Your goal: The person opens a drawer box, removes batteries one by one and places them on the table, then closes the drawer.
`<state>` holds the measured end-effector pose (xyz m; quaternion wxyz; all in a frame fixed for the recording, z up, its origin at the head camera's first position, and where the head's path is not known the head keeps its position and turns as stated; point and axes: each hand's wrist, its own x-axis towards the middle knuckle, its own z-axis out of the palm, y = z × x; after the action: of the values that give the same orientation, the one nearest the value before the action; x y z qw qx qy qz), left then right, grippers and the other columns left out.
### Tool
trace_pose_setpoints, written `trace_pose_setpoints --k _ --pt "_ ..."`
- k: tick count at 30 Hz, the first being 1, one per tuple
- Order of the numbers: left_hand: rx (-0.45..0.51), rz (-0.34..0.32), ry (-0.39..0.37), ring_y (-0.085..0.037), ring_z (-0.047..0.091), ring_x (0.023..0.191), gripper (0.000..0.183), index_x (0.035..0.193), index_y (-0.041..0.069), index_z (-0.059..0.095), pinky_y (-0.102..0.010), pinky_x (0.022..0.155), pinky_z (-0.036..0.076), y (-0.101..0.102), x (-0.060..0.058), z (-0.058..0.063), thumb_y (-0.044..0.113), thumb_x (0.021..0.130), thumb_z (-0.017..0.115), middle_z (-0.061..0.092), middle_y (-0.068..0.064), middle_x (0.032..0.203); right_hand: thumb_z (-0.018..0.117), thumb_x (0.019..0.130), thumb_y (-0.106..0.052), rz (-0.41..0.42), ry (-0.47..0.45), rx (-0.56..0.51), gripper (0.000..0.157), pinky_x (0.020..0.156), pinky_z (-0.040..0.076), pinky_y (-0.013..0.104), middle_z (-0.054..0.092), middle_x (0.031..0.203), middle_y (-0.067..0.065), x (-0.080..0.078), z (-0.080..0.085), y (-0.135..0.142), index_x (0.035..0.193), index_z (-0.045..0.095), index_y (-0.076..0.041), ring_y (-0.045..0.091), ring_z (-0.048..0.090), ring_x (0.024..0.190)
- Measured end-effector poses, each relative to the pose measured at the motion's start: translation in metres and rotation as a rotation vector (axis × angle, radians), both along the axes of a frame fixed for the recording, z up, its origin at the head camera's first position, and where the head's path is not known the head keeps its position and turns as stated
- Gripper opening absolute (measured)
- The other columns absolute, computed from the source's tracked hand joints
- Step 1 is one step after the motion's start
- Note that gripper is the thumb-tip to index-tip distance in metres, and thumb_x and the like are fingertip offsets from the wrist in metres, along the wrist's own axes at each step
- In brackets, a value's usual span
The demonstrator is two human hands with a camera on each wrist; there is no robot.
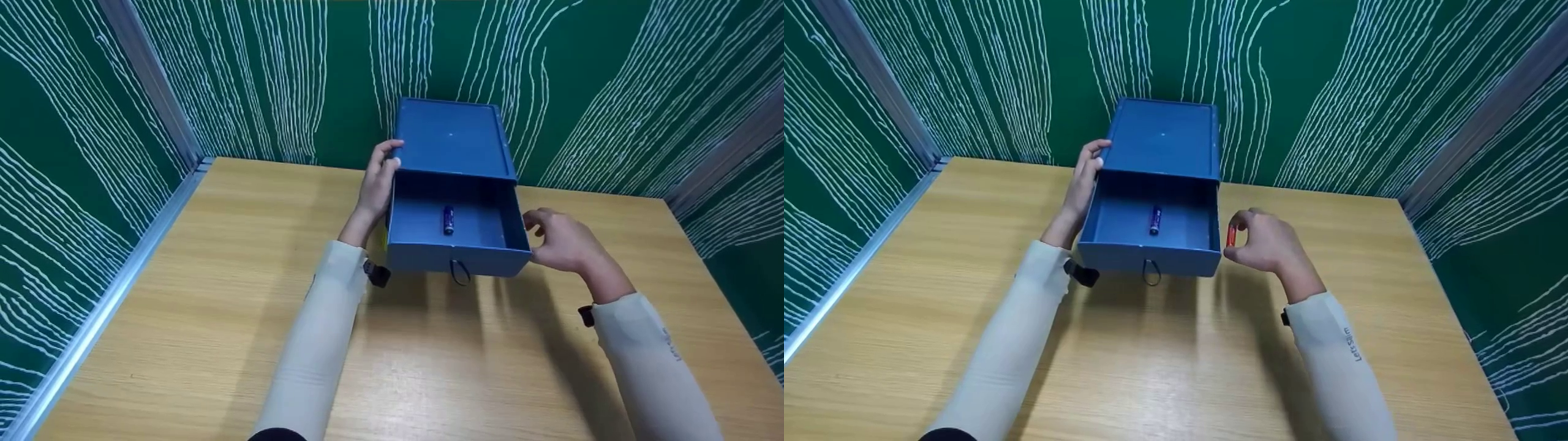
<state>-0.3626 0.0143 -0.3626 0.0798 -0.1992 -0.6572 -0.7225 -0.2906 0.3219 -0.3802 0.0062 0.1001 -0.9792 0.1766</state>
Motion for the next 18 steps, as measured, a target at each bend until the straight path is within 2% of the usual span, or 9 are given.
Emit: trace_pose_setpoints --k 4,8,18 --pt "0.000 -0.001 0.005 -0.016 0.034 0.116 0.035 0.123 0.006 0.040 -0.029 0.097 0.027 0.000 0.000 0.000 0.012 0.089 0.032 0.032 -0.008 0.134 0.063 0.059 -0.065 -0.012 -0.019 0.014 0.080 0.073 0.047 0.046 0.056 0.106 0.010 0.000 -0.005 -0.001 0.114 0.053 -0.008 0.028 0.053 0.092" --pt "0.002 -0.007 -0.002 -0.016 0.034 0.117 0.035 0.123 0.007 0.040 -0.030 0.098 0.026 0.000 0.000 0.000 0.012 0.089 0.032 0.031 -0.009 0.135 0.060 0.057 -0.070 -0.022 -0.037 0.011 0.086 0.072 0.047 0.045 0.056 0.106 0.010 0.001 -0.009 0.000 0.116 0.052 -0.008 0.027 0.052 0.093" --pt "0.007 -0.018 0.013 -0.017 0.034 0.118 0.036 0.124 0.005 0.040 -0.029 0.100 0.026 -0.001 -0.001 0.000 0.012 0.089 0.031 0.030 -0.010 0.136 0.061 0.061 -0.066 -0.009 -0.055 -0.017 0.083 0.072 0.046 0.044 0.057 0.107 0.010 0.001 -0.023 0.003 0.119 0.051 -0.007 0.027 0.052 0.091"
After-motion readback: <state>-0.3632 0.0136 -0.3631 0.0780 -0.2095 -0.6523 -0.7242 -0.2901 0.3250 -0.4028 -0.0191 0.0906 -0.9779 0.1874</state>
